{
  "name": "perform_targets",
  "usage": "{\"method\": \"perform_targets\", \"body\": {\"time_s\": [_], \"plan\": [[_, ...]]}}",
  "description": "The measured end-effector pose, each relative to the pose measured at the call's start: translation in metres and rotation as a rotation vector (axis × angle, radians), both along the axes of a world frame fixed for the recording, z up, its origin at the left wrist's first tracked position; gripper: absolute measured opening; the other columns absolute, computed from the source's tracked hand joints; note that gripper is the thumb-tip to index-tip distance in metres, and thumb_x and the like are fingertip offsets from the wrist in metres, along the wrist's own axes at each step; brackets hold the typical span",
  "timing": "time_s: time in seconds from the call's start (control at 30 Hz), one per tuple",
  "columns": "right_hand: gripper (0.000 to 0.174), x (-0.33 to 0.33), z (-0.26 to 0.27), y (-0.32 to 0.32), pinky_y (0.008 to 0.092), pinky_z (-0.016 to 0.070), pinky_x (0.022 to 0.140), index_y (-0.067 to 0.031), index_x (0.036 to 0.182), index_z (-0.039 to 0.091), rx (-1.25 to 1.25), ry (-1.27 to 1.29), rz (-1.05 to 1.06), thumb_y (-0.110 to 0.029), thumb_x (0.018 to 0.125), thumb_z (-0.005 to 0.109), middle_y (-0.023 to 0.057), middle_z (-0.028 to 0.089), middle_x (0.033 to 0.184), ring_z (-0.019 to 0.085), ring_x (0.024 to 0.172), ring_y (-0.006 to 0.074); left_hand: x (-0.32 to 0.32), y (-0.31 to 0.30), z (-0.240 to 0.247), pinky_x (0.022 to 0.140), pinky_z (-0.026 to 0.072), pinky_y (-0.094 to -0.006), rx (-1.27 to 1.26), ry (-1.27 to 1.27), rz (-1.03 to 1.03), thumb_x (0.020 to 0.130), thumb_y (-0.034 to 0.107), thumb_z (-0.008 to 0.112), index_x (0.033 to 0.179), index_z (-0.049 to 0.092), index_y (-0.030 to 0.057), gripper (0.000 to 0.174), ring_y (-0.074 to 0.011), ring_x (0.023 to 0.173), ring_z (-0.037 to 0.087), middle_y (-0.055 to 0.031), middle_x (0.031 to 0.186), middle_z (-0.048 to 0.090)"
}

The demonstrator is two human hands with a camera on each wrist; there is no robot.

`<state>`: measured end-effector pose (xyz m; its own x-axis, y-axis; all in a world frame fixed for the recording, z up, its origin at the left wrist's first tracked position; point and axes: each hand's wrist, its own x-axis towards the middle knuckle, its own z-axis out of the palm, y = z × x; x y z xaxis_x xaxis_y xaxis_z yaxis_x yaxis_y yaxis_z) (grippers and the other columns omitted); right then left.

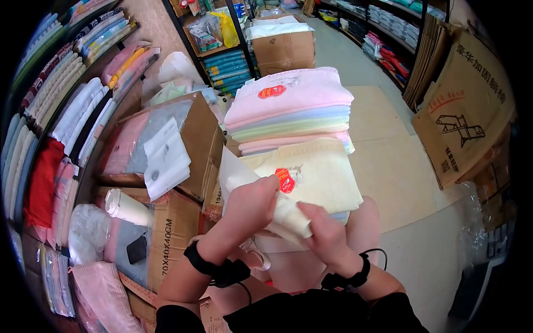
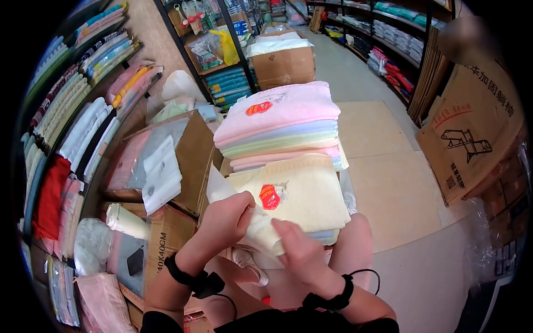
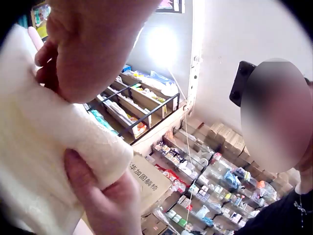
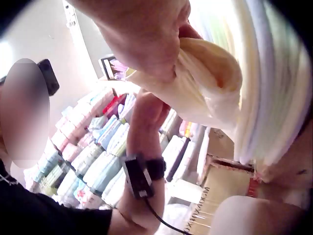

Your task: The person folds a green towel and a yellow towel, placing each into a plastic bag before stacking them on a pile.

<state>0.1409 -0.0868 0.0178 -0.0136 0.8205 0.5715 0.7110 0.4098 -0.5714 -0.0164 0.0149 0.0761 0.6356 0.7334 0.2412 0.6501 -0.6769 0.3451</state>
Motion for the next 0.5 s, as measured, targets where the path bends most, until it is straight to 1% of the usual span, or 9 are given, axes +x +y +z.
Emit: {"method": "perform_targets", "body": {"time_s": [0.03, 0.07, 0.1, 0.17, 0.2, 0.27, 0.33, 0.43, 0.5], "plan": [[0.047, 0.005, 0.005, 0.000, 0.0336, 0.0505, 0.063, -0.0044, 0.114, 0.054, -0.074, 0.108, -0.034, -0.004, 0.068, 0.064, 0.0151, 0.060, 0.098, 0.062, 0.079, 0.0287, 0.000, -0.004, 0.003, 0.058, 0.0450, -0.0387, -0.003, -0.075, -0.006, 0.082, 0.012, 0.055, 0.081, 0.054, 0.0050, 0.007, -0.0333, 0.065, 0.057, -0.0138, 0.070, 0.058], [0.048, 0.010, 0.007, 0.001, 0.0344, 0.0499, 0.064, -0.0038, 0.114, 0.053, -0.085, 0.167, -0.029, -0.005, 0.068, 0.066, 0.0153, 0.060, 0.095, 0.061, 0.077, 0.0302, 0.000, -0.007, 0.006, 0.057, 0.0450, -0.0378, -0.007, -0.151, -0.014, 0.082, 0.010, 0.055, 0.081, 0.053, 0.0045, 0.006, -0.0334, 0.064, 0.057, -0.0145, 0.070, 0.057], [0.048, 0.011, 0.009, -0.001, 0.0344, 0.0499, 0.064, -0.0038, 0.114, 0.053, -0.085, 0.166, -0.032, -0.005, 0.068, 0.066, 0.0153, 0.060, 0.095, 0.061, 0.077, 0.0302, 0.002, -0.009, 0.009, 0.057, 0.0450, -0.0378, -0.008, -0.152, -0.016, 0.082, 0.010, 0.055, 0.081, 0.053, 0.0045, 0.006, -0.0334, 0.064, 0.057, -0.0145, 0.070, 0.057], [0.048, 0.010, 0.015, -0.004, 0.0340, 0.0498, 0.063, -0.0039, 0.114, 0.053, -0.065, 0.145, -0.011, -0.005, 0.068, 0.066, 0.0150, 0.060, 0.094, 0.061, 0.075, 0.0297, 0.004, -0.013, 0.014, 0.056, 0.0448, -0.0368, -0.112, -0.239, 0.003, 0.081, 0.009, 0.055, 0.079, 0.052, 0.0040, 0.006, -0.0333, 0.064, 0.057, -0.0152, 0.070, 0.056], [0.047, 0.007, 0.015, -0.003, 0.0328, 0.0495, 0.060, -0.0034, 0.113, 0.054, 0.031, 0.069, 0.012, -0.004, 0.067, 0.065, 0.0149, 0.060, 0.094, 0.061, 0.071, 0.0281, 0.007, -0.015, 0.014, 0.056, 0.0448, -0.0368, -0.111, -0.242, 0.004, 0.081, 0.009, 0.055, 0.079, 0.052, 0.0040, 0.006, -0.0333, 0.064, 0.057, -0.0152, 0.070, 0.056], [0.047, 0.001, 0.011, -0.002, 0.0323, 0.0493, 0.059, -0.0031, 0.113, 0.055, 0.072, 0.006, -0.008, -0.004, 0.067, 0.064, 0.0142, 0.060, 0.094, 0.062, 0.070, 0.0271, 0.017, -0.019, 0.014, 0.055, 0.0448, -0.0367, -0.073, -0.280, -0.064, 0.080, 0.009, 0.055, 0.079, 0.053, 0.0044, 0.005, -0.0328, 0.063, 0.057, -0.0142, 0.070, 0.056], [0.048, -0.001, 0.004, 0.001, 0.0315, 0.0488, 0.056, -0.0026, 0.114, 0.055, 0.138, -0.074, -0.045, -0.002, 0.066, 0.062, 0.0118, 0.061, 0.095, 0.062, 0.068, 0.0253, 0.025, -0.028, 0.017, 0.055, 0.0448, -0.0370, -0.025, -0.251, -0.072, 0.080, 0.008, 0.055, 0.079, 0.053, 0.0045, 0.004, -0.0325, 0.063, 0.057, -0.0136, 0.069, 0.056], [0.050, 0.001, -0.004, 0.005, 0.0318, 0.0488, 0.056, -0.0027, 0.116, 0.055, 0.175, -0.064, -0.044, -0.003, 0.066, 0.064, 0.0116, 0.061, 0.092, 0.062, 0.069, 0.0249, 0.030, -0.034, 0.020, 0.055, 0.0450, -0.0374, 0.032, -0.222, -0.100, 0.079, 0.008, 0.056, 0.080, 0.055, 0.0049, 0.004, -0.0325, 0.064, 0.057, -0.0127, 0.069, 0.056], [0.050, 0.007, 0.000, 0.004, 0.0316, 0.0489, 0.056, -0.0024, 0.116, 0.054, 0.142, -0.004, -0.056, -0.005, 0.067, 0.064, 0.0118, 0.062, 0.089, 0.062, 0.069, 0.0246, 0.030, -0.033, 0.016, 0.055, 0.0451, -0.0370, 0.137, -0.228, -0.052, 0.079, 0.007, 0.057, 0.081, 0.055, 0.0052, 0.004, -0.0324, 0.064, 0.057, -0.0130, 0.069, 0.056]]}}
